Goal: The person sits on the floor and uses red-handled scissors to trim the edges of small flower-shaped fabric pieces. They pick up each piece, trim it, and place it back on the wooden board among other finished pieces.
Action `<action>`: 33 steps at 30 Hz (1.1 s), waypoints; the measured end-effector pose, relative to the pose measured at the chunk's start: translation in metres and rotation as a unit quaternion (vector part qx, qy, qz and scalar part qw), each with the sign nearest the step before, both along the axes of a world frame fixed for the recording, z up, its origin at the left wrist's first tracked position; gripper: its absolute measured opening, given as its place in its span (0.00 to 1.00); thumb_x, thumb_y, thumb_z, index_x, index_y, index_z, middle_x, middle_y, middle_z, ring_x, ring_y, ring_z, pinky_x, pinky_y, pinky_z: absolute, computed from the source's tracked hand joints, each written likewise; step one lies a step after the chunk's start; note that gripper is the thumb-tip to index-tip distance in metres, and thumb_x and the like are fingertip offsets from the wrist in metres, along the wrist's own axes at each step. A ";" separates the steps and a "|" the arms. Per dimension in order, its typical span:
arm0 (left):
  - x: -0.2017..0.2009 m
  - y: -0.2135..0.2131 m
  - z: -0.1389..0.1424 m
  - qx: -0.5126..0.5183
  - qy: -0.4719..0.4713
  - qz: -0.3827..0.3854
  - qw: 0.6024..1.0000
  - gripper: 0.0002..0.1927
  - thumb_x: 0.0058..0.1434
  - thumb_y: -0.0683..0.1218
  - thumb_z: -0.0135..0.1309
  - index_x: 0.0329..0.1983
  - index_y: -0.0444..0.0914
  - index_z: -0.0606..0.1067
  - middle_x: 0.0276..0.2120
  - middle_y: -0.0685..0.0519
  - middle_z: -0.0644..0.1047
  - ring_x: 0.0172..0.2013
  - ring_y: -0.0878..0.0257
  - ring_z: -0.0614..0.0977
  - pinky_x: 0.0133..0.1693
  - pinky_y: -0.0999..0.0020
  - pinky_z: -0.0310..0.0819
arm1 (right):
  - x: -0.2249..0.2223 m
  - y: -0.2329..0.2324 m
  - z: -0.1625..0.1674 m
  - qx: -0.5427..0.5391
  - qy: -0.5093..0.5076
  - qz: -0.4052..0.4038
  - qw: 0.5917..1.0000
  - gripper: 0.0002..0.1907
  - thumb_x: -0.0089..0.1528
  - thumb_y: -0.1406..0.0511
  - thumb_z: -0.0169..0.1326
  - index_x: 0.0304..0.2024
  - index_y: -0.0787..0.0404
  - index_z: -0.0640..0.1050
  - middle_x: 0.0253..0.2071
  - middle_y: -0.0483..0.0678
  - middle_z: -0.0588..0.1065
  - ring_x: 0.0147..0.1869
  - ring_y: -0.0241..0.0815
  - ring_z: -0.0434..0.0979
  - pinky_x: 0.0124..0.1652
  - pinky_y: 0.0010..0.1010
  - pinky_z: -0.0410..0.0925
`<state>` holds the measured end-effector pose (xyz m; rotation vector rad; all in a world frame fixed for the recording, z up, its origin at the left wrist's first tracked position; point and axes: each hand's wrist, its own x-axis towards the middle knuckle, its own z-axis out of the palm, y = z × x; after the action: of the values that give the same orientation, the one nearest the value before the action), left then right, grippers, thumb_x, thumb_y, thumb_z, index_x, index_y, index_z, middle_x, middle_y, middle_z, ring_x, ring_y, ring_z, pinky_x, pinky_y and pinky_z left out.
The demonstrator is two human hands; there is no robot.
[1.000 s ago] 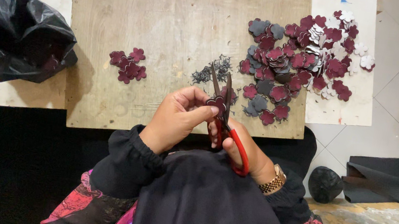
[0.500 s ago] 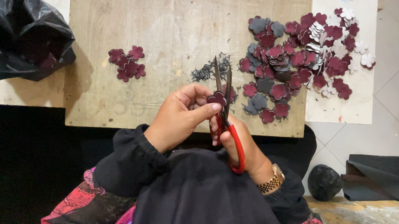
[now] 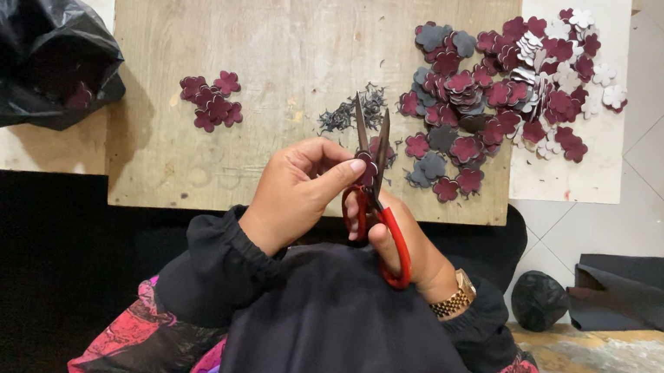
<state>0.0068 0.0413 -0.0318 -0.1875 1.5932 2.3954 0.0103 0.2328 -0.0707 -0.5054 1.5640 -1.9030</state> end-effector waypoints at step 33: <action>-0.006 -0.011 -0.018 -0.035 -0.018 0.032 0.999 0.05 0.65 0.40 0.59 0.43 0.38 0.76 0.36 0.56 0.81 0.35 0.73 0.79 0.34 0.76 0.72 | 0.000 0.001 -0.008 0.002 -0.006 -0.046 0.999 0.44 0.58 0.29 0.51 0.48 0.61 0.69 0.38 0.40 0.66 0.39 0.30 0.65 0.41 0.21 0.64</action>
<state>0.0010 0.0303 -0.0503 -0.2994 1.6796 2.3713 0.0107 0.2334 -0.0789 -0.4255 1.6070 -1.9681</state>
